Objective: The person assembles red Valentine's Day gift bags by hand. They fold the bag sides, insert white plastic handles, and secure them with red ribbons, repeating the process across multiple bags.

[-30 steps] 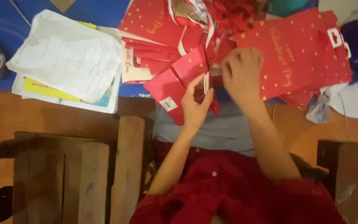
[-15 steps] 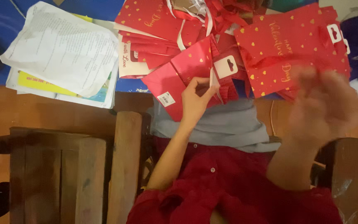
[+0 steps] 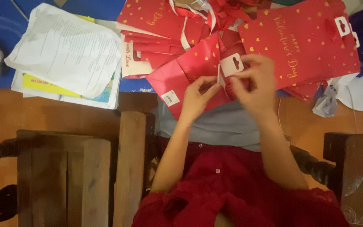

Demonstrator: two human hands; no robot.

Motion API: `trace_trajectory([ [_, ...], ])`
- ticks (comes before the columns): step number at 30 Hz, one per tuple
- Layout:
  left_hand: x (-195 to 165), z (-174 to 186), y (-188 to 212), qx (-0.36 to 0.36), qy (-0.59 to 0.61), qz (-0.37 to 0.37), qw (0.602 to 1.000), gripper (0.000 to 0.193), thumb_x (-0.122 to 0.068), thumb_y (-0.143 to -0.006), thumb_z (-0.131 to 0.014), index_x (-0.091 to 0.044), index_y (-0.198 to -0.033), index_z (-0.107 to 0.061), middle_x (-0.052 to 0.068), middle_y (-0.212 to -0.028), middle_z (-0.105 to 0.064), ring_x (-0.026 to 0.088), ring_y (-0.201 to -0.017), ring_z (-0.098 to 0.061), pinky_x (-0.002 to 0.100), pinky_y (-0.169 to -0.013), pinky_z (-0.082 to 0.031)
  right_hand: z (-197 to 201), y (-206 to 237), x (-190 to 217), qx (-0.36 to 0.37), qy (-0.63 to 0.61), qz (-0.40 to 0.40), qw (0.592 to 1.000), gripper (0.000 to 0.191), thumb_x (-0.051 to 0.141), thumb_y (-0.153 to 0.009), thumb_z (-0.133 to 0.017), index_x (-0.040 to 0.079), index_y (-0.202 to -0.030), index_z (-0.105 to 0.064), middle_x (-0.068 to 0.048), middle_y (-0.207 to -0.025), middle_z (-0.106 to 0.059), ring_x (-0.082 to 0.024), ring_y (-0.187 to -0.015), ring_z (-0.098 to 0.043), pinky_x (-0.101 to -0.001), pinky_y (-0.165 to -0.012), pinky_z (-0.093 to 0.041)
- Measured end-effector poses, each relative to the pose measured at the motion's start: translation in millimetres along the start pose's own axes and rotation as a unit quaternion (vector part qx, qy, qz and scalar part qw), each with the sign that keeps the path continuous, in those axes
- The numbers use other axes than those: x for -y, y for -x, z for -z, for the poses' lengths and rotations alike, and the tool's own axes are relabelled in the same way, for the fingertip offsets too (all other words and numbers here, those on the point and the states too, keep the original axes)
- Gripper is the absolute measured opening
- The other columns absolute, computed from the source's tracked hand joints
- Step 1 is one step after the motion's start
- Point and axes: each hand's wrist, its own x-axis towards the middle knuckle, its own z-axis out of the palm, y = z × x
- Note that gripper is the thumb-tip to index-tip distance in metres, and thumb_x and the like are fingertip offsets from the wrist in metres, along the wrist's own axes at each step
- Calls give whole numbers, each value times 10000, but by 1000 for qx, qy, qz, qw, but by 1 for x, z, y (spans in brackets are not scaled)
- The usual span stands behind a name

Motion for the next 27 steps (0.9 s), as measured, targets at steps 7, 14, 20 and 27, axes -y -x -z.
trace_trajectory([
  [7,6,5,1,-7,-42,-3,999,234,-111,-980,-711,28,-1168,-721,67,-1071,-760,119,-995,-694,275,-913,-554,24,-8,-2,88,-153,-274,946,105,75,-920,-753,81,-980,-668,-71,-997,-681,-149,-905,-680,-310,-721,-553],
  [14,16,7,4,-6,-30,-13,999,209,-84,-987,-689,31,-1162,-696,67,-1100,-748,118,-1043,-689,282,-953,-553,-14,14,-32,167,32,-24,985,99,50,-881,-771,56,-955,-706,-78,-944,-672,-294,-894,-647,-406,-789,-497],
  [20,8,1,6,-10,-14,-16,1000,211,-81,-975,-695,31,-1154,-699,69,-1105,-746,115,-1036,-685,282,-944,-557,-16,20,-34,155,43,-33,986,105,60,-869,-769,53,-950,-704,-88,-919,-635,-297,-910,-627,-414,-787,-497],
  [27,1,-2,8,-30,-62,-23,997,199,-82,-950,-722,12,-1124,-740,92,-1066,-769,137,-994,-714,282,-913,-559,-20,22,-34,161,52,-47,984,54,73,-889,-753,66,-921,-711,-84,-883,-641,-308,-911,-621,-423,-809,-490],
])
